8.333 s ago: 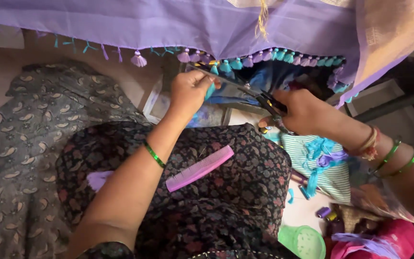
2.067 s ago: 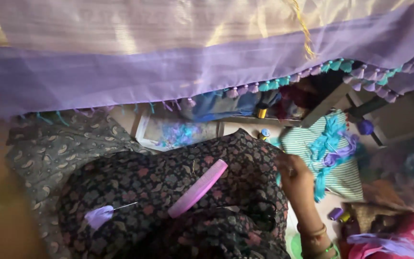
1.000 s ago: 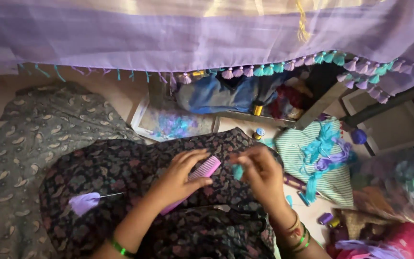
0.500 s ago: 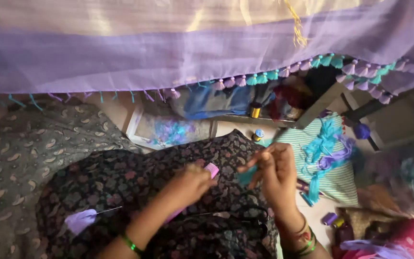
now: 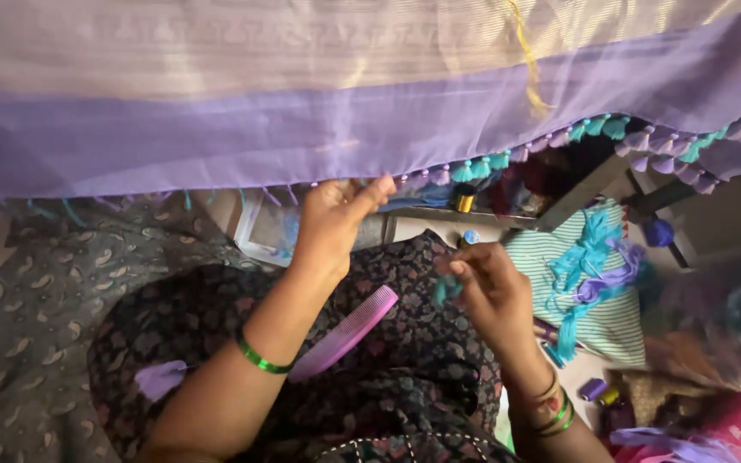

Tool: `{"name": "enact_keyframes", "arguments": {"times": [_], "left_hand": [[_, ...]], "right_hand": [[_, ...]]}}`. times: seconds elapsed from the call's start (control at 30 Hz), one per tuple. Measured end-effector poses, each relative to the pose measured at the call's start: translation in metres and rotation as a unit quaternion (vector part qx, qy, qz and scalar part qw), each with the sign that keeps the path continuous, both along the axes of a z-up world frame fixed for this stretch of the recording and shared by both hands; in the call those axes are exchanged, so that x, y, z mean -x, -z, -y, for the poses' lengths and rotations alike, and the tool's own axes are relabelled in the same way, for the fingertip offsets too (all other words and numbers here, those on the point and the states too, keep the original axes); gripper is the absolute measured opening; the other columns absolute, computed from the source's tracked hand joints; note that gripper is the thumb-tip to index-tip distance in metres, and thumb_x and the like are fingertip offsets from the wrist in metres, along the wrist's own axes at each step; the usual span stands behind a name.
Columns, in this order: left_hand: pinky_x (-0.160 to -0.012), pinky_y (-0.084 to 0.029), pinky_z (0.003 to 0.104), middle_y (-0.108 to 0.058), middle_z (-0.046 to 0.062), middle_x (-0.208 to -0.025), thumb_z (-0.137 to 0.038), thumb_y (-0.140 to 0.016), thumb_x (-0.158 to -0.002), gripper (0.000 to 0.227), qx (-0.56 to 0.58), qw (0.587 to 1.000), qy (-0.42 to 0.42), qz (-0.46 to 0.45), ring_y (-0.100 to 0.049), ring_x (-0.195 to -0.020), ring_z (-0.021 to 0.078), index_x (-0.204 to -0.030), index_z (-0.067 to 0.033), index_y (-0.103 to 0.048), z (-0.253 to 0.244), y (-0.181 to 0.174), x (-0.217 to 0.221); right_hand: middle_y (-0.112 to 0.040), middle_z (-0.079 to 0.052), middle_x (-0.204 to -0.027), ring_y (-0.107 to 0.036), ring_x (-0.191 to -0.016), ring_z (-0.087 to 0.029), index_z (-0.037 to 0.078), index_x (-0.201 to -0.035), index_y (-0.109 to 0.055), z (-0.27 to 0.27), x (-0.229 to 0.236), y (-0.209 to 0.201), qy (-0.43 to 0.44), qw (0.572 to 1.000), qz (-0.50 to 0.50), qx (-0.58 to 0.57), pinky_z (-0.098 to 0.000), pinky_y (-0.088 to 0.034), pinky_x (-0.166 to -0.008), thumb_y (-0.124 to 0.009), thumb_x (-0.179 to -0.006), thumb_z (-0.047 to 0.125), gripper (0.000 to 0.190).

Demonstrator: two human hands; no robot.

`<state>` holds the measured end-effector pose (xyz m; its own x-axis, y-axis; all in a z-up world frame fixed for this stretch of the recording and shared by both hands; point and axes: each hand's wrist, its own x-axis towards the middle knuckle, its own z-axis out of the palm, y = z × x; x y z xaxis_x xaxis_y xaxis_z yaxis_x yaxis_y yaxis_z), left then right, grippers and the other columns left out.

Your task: The recorder is tying decorative silk tassels onto the edge of a purple saree using their hands and occasionally a comb and scissors.

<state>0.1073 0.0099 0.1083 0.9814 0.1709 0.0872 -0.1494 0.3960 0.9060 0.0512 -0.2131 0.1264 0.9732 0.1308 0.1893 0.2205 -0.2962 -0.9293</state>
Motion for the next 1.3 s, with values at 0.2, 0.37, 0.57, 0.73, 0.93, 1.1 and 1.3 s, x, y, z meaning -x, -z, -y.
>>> {"name": "enact_keyframes", "arguments": {"times": [0.2, 0.37, 0.57, 0.73, 0.93, 1.1, 1.3], "left_hand": [[-0.071, -0.047, 0.022, -0.073, -0.003, -0.085, -0.018, -0.081, -0.089, 0.016, -0.048, 0.998, -0.019, -0.033, -0.060, -0.076, 0.0033, -0.094, -0.0023, -0.079, 0.000, -0.013, 0.028], [-0.073, -0.054, 0.021, -0.076, -0.002, -0.090, -0.016, -0.079, -0.091, 0.019, -0.111, 0.994, -0.001, 0.011, -0.066, -0.081, 0.0036, -0.102, -0.0004, -0.079, -0.005, -0.026, 0.043], [-0.076, -0.058, 0.024, -0.080, 0.005, -0.092, -0.013, -0.080, -0.089, 0.018, -0.170, 0.985, -0.001, 0.017, -0.072, -0.081, 0.0073, -0.101, 0.0007, -0.079, -0.009, -0.027, 0.046], [-0.080, -0.060, 0.023, -0.081, 0.005, -0.095, -0.012, -0.079, -0.090, 0.016, -0.156, 0.987, -0.005, 0.033, -0.074, -0.085, 0.0074, -0.099, 0.0005, -0.078, -0.011, -0.030, 0.048], [-0.078, -0.059, 0.023, -0.081, 0.004, -0.093, -0.013, -0.079, -0.090, 0.016, -0.176, 0.984, 0.000, 0.034, -0.073, -0.084, 0.0066, -0.100, 0.0002, -0.079, -0.013, -0.039, 0.050], [-0.076, -0.057, 0.022, -0.080, 0.003, -0.092, -0.014, -0.078, -0.091, 0.018, -0.180, 0.982, -0.001, 0.060, -0.070, -0.083, 0.0049, -0.101, 0.0002, -0.079, -0.013, -0.040, 0.053], [-0.073, -0.057, 0.022, -0.079, 0.002, -0.088, -0.014, -0.079, -0.091, 0.016, -0.163, 0.986, 0.019, 0.022, -0.068, -0.080, 0.0035, -0.098, 0.0000, -0.080, -0.009, -0.036, 0.054]], "right_hand": [[-0.072, -0.006, -0.092, -0.068, -0.079, -0.018, 0.005, -0.102, -0.073, -0.025, -0.018, -0.045, -0.033, 0.955, 0.251, 0.154, -0.0292, -0.053, -0.070, -0.076, -0.090, 0.001, 0.013], [-0.070, -0.010, -0.101, -0.071, -0.089, -0.022, 0.005, -0.112, -0.074, -0.045, -0.034, -0.057, -0.060, 0.939, 0.295, 0.165, -0.0307, -0.056, -0.074, -0.069, -0.090, -0.010, 0.027], [-0.068, -0.010, -0.103, -0.071, -0.090, -0.024, 0.006, -0.111, -0.074, -0.052, -0.043, -0.051, -0.062, 0.931, 0.319, 0.165, -0.0321, -0.056, -0.075, -0.068, -0.088, -0.013, 0.030], [-0.068, -0.010, -0.101, -0.070, -0.089, -0.024, 0.005, -0.108, -0.074, -0.051, -0.045, -0.048, -0.053, 0.933, 0.309, 0.178, -0.0324, -0.056, -0.074, -0.065, -0.087, -0.014, 0.030], [-0.067, -0.011, -0.100, -0.069, -0.090, -0.026, 0.005, -0.108, -0.073, -0.051, -0.045, -0.051, -0.056, 0.918, 0.340, 0.196, -0.0345, -0.055, -0.075, -0.067, -0.086, -0.013, 0.029], [-0.066, -0.011, -0.098, -0.068, -0.087, -0.027, 0.005, -0.105, -0.073, -0.051, -0.045, -0.049, -0.052, 0.910, 0.357, 0.204, -0.0356, -0.054, -0.074, -0.067, -0.084, -0.014, 0.029], [-0.067, -0.009, -0.103, -0.070, -0.089, -0.023, 0.002, -0.111, -0.064, -0.059, -0.032, -0.048, -0.049, 0.936, 0.327, 0.122, -0.0328, -0.057, -0.076, -0.067, -0.093, -0.012, 0.023]]}}
